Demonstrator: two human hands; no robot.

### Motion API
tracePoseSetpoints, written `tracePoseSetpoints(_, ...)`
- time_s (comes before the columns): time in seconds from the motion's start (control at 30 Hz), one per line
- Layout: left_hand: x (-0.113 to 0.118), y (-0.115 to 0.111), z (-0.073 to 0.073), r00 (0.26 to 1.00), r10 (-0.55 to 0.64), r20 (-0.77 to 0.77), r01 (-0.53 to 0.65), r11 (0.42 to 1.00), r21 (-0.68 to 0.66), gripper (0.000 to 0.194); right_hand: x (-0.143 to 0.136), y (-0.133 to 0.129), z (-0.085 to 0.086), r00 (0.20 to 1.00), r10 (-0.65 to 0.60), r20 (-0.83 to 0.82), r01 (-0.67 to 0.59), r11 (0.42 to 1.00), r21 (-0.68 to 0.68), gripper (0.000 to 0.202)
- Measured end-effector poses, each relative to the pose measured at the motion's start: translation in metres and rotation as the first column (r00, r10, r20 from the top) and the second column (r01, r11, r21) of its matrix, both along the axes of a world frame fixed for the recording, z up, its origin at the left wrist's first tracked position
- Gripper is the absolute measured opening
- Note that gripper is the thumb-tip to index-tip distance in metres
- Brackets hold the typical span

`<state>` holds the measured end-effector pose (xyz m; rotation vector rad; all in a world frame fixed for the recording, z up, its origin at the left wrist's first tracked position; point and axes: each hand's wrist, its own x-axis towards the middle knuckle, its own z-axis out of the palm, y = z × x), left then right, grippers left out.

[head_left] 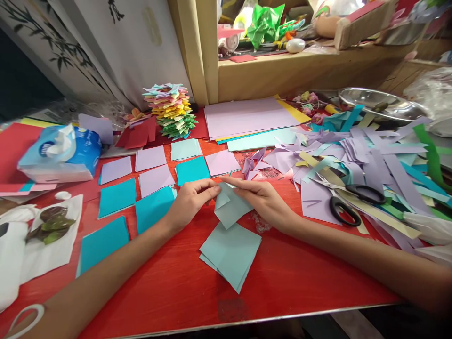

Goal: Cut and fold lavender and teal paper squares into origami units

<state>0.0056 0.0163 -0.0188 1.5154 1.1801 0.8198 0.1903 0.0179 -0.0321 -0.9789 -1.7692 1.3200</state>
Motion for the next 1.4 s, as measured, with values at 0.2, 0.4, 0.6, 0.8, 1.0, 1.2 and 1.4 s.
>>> tracePoseSetpoints(0.2, -0.001, 0.001, -0.002, 0.998, 0.01, 0.057, -0.009, 1.0, -0.007, 0.021, 0.001, 0.0, -0.001, 1.0, 0.009, 0.016, -0.01, 1.0, 0.026, 0.037)
tracePoseSetpoints(0.4, 0.0, 0.001, 0.0, 0.995, 0.004, 0.095, -0.001, 0.999, -0.035, 0.022, 0.002, -0.002, 0.002, 0.996, 0.024, 0.082, -0.029, 0.998, 0.063, 0.038)
tracePoseSetpoints(0.6, 0.0, 0.001, 0.001, 1.0, 0.0, 0.002, 0.0, 0.999, 0.036, 0.023, 0.001, -0.004, 0.008, 0.999, 0.011, 0.047, -0.011, 1.0, -0.003, 0.038)
tracePoseSetpoints(0.8, -0.001, -0.001, 0.001, 0.994, -0.007, -0.109, 0.018, 0.995, 0.1, 0.023, -0.001, 0.001, 0.004, 0.995, 0.013, -0.102, -0.026, 0.991, -0.131, 0.032)
tracePoseSetpoints(1.0, 0.0, -0.002, 0.0, 0.99, 0.02, -0.143, 0.006, 0.984, 0.178, 0.022, -0.002, 0.003, 0.007, 0.993, 0.037, -0.111, -0.059, 0.979, -0.194, 0.032)
tracePoseSetpoints(1.2, 0.0, -0.002, 0.0, 0.988, 0.042, -0.147, -0.007, 0.972, 0.233, 0.022, -0.001, 0.005, 0.006, 0.992, 0.062, -0.111, -0.092, 0.952, -0.293, 0.033)
tracePoseSetpoints(1.4, 0.0, -0.003, 0.001, 0.987, 0.052, -0.149, -0.013, 0.969, 0.248, 0.021, 0.002, 0.011, 0.004, 0.983, 0.1, -0.151, -0.149, 0.919, -0.365, 0.028)
